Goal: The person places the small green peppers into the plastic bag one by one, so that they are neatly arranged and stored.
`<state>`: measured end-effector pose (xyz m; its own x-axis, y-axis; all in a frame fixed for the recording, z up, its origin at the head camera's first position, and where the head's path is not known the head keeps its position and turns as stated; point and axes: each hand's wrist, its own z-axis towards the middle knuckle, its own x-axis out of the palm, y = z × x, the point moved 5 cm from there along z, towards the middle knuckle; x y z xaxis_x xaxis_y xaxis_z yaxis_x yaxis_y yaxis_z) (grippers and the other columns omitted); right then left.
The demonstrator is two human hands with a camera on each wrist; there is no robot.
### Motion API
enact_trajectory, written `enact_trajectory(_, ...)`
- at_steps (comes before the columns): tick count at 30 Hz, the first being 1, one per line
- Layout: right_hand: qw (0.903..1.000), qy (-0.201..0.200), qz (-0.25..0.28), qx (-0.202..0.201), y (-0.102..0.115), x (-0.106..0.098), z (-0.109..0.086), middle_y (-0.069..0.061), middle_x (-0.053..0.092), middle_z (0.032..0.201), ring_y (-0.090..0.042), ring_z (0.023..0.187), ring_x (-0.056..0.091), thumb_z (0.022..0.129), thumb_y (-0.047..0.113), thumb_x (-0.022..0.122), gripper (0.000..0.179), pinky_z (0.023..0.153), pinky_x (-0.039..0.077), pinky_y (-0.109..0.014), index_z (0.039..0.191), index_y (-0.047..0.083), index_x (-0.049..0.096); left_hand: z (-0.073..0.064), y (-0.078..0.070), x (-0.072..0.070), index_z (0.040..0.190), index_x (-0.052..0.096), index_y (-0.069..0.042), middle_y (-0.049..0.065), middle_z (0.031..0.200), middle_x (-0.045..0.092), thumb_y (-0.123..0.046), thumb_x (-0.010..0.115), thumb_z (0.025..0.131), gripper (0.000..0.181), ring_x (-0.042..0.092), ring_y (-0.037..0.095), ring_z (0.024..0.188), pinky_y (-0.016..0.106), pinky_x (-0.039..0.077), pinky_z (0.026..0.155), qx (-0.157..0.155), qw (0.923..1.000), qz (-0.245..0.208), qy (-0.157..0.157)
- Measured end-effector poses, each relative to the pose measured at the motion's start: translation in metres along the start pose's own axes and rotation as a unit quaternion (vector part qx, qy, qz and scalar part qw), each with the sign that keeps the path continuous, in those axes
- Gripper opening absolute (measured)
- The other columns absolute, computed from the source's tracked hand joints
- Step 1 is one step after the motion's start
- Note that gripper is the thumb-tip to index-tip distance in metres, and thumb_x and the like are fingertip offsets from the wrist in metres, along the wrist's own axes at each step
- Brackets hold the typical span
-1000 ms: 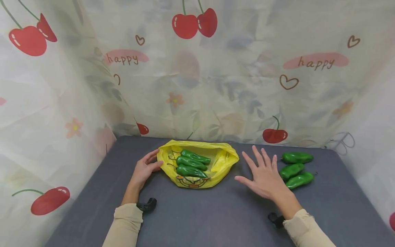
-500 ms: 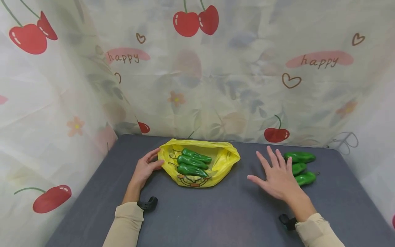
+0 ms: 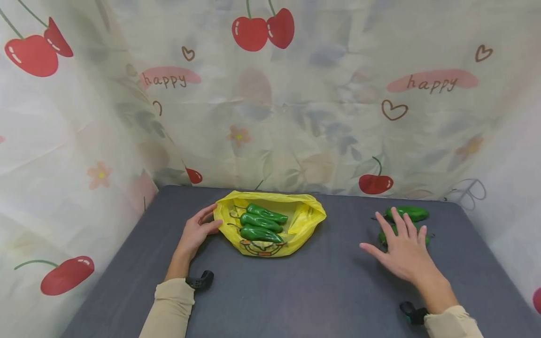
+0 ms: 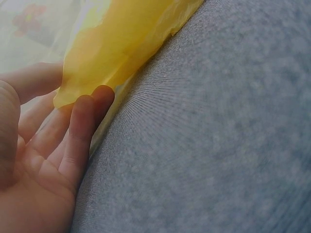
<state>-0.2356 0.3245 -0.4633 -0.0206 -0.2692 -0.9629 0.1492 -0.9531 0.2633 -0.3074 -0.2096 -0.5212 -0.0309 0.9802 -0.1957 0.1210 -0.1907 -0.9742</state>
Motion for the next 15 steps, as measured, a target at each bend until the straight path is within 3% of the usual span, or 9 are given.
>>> enact_trajectory(8, 0.9997, -0.004, 0.017, 0.015, -0.024, -0.001, -0.008, -0.029, -0.007, 0.169, -0.066, 0.147, -0.001, 0.093, 0.067, 0.059, 0.101, 0.107, -0.008, -0.087, 0.166, 0.019, 0.008, -0.001, -0.001, 0.000, 0.148, 0.053, -0.029, 0.009, 0.155, 0.050, -0.029, 0.079, 0.091, 0.063, 0.072, 0.012, 0.097, 0.028, 0.062, 0.087, 0.007, 1.0000, 0.000, 0.002)
enact_trajectory(15, 0.9990, -0.039, 0.019, 0.005, -0.042, -0.001, -0.009, -0.034, 0.003, 0.166, -0.068, 0.144, 0.008, 0.090, 0.062, 0.068, 0.104, 0.106, 0.003, -0.089, 0.165, 0.014, 0.015, -0.001, -0.001, 0.001, 0.149, 0.053, -0.028, 0.010, 0.156, 0.050, -0.029, 0.079, 0.091, 0.063, 0.072, 0.012, 0.097, 0.029, 0.062, 0.088, 0.009, 1.0000, 0.001, 0.003)
